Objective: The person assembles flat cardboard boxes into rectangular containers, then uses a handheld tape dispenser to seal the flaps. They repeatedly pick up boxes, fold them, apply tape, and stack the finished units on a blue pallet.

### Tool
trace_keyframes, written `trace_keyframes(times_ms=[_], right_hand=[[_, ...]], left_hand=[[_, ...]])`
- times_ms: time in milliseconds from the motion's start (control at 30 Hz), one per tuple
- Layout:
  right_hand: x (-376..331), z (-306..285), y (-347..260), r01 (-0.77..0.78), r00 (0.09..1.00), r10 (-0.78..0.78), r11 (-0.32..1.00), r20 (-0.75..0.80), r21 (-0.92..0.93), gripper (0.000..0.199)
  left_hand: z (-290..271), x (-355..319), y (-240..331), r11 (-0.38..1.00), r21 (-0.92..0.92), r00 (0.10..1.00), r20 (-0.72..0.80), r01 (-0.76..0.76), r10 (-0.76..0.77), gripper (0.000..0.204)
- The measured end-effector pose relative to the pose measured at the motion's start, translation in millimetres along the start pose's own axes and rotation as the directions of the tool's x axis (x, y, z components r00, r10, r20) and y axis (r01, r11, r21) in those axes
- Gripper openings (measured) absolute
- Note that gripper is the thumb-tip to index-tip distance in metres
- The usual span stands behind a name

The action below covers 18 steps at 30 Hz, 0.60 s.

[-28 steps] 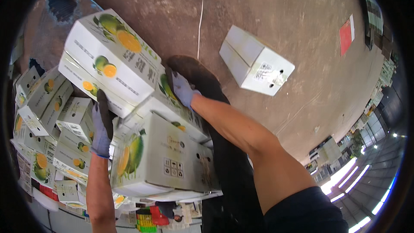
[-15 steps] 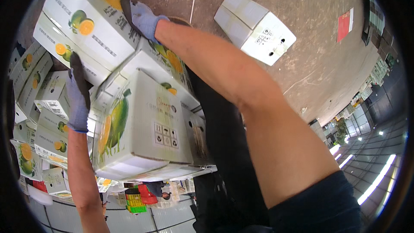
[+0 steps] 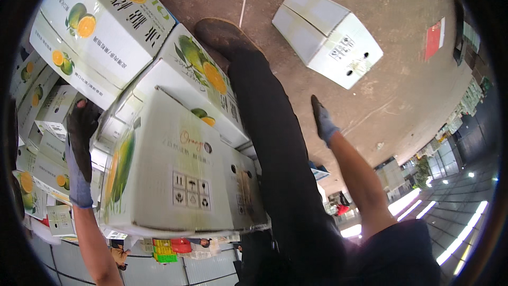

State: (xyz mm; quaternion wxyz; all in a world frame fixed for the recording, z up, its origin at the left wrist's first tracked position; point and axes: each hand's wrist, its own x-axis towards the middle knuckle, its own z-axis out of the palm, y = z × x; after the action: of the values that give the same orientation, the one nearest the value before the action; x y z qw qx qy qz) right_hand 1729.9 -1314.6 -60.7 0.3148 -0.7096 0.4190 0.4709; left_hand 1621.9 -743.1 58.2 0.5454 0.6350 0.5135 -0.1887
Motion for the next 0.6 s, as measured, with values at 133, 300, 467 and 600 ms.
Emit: trace_keyframes(times_ms=[133, 300, 467, 600], right_hand=[[85, 188, -42, 0.349, 0.910, -0.343, 0.937, 0.234, 0.016, 0.043], [107, 253, -43, 0.521, 0.820, -0.488, 0.853, 0.299, -0.037, 0.039], [41, 87, -12, 0.368, 0.881, -0.281, 0.912, 0.379, -0.180, 0.035], [-32, -65, -100, 0.347, 0.938, -0.310, 0.843, 0.155, -0.412, 0.024]], left_hand=[[-7, -11, -20, 0.997, 0.035, 0.988, 0.145, -0.068, 0.063, 0.062], [-24, -39, -2, 0.995, 0.058, 0.994, -0.064, -0.081, 0.085, 0.056], [-77, -149, 8, 0.989, 0.112, 0.833, -0.535, -0.097, 0.143, 0.043], [-110, -241, -55, 0.986, -0.158, 0.625, -0.765, 0.050, -0.154, 0.046]])
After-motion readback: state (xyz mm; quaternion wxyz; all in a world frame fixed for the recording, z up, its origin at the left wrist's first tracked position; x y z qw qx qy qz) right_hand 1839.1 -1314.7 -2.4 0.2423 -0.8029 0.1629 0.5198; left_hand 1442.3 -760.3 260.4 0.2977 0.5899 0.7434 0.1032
